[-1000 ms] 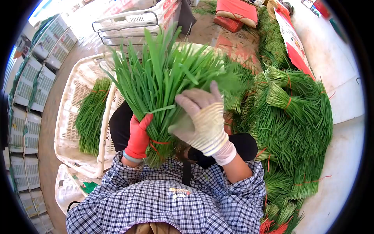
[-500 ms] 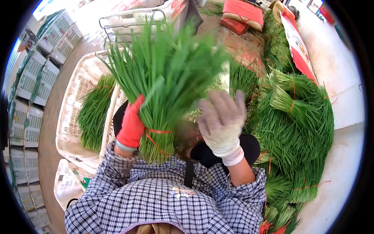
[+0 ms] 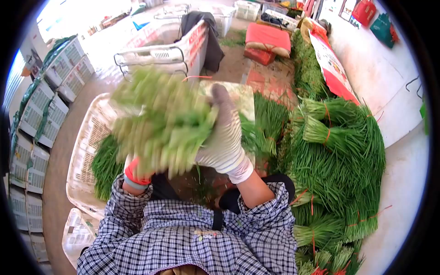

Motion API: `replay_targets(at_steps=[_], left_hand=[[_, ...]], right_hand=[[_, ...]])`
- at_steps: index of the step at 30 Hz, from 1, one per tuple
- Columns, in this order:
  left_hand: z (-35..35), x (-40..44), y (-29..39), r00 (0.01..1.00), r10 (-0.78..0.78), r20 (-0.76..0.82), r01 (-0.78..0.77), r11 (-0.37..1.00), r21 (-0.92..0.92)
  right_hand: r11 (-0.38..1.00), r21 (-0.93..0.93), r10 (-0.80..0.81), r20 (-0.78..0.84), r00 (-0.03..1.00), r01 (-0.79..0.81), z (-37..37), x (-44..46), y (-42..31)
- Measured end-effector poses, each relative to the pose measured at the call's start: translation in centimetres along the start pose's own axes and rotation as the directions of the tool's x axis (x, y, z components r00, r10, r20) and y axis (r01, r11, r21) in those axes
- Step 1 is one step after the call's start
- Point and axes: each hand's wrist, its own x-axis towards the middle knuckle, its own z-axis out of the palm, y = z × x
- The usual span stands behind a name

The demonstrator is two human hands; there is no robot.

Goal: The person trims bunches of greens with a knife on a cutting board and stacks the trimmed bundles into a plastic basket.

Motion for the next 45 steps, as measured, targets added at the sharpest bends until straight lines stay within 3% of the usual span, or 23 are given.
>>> replay_targets(at_steps=[1,2,3,4,6,7,9,10,13,14,17,18,20,23,25,27,29,32,34,38,40,42,45], left_hand=[[1.0,-0.2,0.0,0.98,-0.182,-0.08,0.098,0.792,-0.603],[1.9,0.0,0.2,0.903,-0.194,0.384,0.396,0.024,-0.918],[2.3,0.5,-0.1,0.751,0.163,0.639,0.537,-0.714,-0.449],[2.4,0.7,-0.3,0.755,0.149,0.639,0.529,-0.714,-0.458],[2.2,1.6,-0.5,0.705,-0.347,0.619,0.243,-0.701,-0.67],[1.6,2.6,-0.6,0.699,-0.351,0.623,0.24,-0.705,-0.667],[0.1,5.3,-0.3,0.797,-0.079,0.599,0.064,-0.975,-0.214],[0.1,6.0,1.2,0.757,-0.294,0.584,-0.054,-0.919,-0.391],[1.1,6.6,0.2,0.771,-0.205,0.603,-0.041,-0.961,-0.274],[1.4,6.7,-0.5,0.763,-0.17,0.624,-0.003,-0.966,-0.259],[2.6,7.2,-3.2,0.764,-0.284,0.58,0.033,-0.879,-0.475],[3.0,8.1,-5.3,0.787,-0.307,0.535,-0.004,-0.87,-0.493],[4.3,7.6,-8.2,0.83,-0.285,0.479,0.051,-0.817,-0.574],[5.9,7.4,-10.6,0.889,-0.248,0.386,0.183,-0.579,-0.794],[7.5,7.3,-10.1,0.912,-0.275,0.305,0.145,-0.479,-0.866],[8.0,7.2,-9.7,0.955,-0.068,0.289,0.251,-0.336,-0.908],[9.2,6.9,-8.4,0.961,0.006,0.276,0.26,-0.361,-0.896],[11.4,5.6,-5.2,0.938,0.227,0.262,0.342,-0.476,-0.81],[12.0,5.5,-3.5,0.934,0.251,0.252,0.354,-0.575,-0.738],[12.9,5.5,-0.9,0.889,0.366,0.274,0.456,-0.675,-0.58],[12.9,6.2,-0.4,0.874,0.417,0.248,0.475,-0.634,-0.61],[13.2,6.7,0.2,0.861,0.458,0.222,0.492,-0.632,-0.599],[13.6,7.2,1.5,0.829,0.502,0.247,0.529,-0.561,-0.636]], right_hand=[[0.986,-0.134,-0.091,0.03,0.995,0.094,-0.3,0.6,-0.1],[0.946,-0.261,-0.181,0.065,0.981,0.192,-0.7,1.2,-0.1],[0.88,-0.382,-0.262,0.104,0.959,0.282,-0.9,1.7,-0.2],[0.79,-0.497,-0.329,0.15,0.932,0.359,-1.0,1.9,-0.1],[0.849,-0.442,-0.276,0.099,0.956,0.291,-0.7,1.7,0.7],[0.903,-0.379,-0.201,0.04,0.979,0.201,-0.4,1.2,1.2],[0.924,-0.34,-0.175,0.04,0.984,0.178,0.4,0.6,2.1],[0.931,-0.307,-0.189,0.065,0.98,0.2,0.5,0.6,2.7],[0.939,-0.298,-0.165,0.054,0.985,0.174,-1.0,0.7,2.7],[0.798,-0.578,-0.117,0.131,0.984,0.172,-1.9,0.8,2.0],[0.376,-0.797,-0.229,0.414,0.881,0.472,-7.8,4.3,3.7],[0.032,-0.986,-0.084,0.159,0.984,0.162,-9.8,4.8,3.5],[-0.291,-0.935,0.134,-0.252,0.958,-0.205,-12.5,4.1,5.7],[-0.434,-0.87,0.153,-0.328,0.932,-0.234,-17.4,3.4,12.3],[-0.296,-0.918,0.161,-0.32,0.934,-0.264,-17.8,4.4,13.3],[-0.274,-0.901,0.208,-0.396,0.894,-0.336,-16.9,5.6,12.8],[-0.257,-0.877,0.258,-0.467,0.846,-0.405,-16.1,6.0,13.1],[-0.319,-0.928,0.216,-0.271,0.938,-0.194,-16.6,4.4,14.9],[-0.191,-0.916,0.243,-0.393,0.887,-0.353,-15.8,5.0,13.7],[-0.002,-0.961,0.182,-0.273,0.945,-0.278,-17.3,4.3,13.1],[0.524,-0.746,0.236,-0.335,0.912,-0.41,-25.4,6.4,19.9],[0.668,-0.557,0.354,-0.345,0.869,-0.493,-28.6,7.2,21.8],[0.86,0.092,0.498,-0.369,0.785,-0.502,-20.9,3.6,13.3]])
